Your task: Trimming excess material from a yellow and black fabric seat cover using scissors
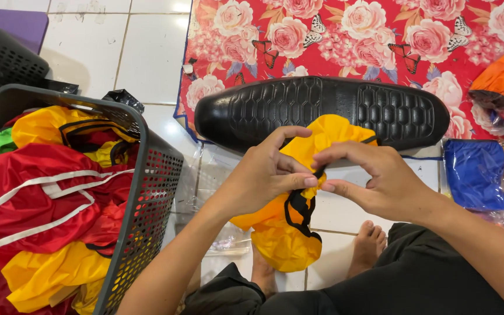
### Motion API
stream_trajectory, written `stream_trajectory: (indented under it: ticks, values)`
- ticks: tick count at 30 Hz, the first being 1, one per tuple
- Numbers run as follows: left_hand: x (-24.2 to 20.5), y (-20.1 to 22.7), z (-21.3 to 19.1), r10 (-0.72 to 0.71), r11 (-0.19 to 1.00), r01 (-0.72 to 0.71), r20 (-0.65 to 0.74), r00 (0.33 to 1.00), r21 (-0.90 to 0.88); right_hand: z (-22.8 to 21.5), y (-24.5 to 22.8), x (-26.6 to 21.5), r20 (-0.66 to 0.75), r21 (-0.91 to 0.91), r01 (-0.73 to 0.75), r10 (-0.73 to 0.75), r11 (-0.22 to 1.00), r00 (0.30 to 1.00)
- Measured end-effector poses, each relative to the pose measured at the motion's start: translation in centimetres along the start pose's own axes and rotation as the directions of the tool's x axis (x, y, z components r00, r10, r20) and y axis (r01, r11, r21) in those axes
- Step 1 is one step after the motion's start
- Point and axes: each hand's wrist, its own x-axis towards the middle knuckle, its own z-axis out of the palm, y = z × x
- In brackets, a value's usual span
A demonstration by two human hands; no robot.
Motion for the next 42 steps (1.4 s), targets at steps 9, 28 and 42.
stream_trajectory:
  ticks: [9,28,42]
  values:
    - [-0.2,-0.3,1.0,0.291,0.903,-0.256,-0.052,0.955,0.344,-0.8,2.1,-1.0,0.039,0.314,-0.256,0.257,0.914,0.966]
    - [-0.3,-0.9,2.1,0.235,0.93,-0.182,-0.136,0.963,0.319,-1.3,2.4,-1.2,0.005,0.462,-0.382,0.429,0.8,0.903]
    - [-0.6,-0.1,2.7,0.275,0.942,-0.248,-0.099,0.956,0.226,-1.8,2.2,-1.6,-0.02,0.51,-0.375,0.447,0.774,0.895]
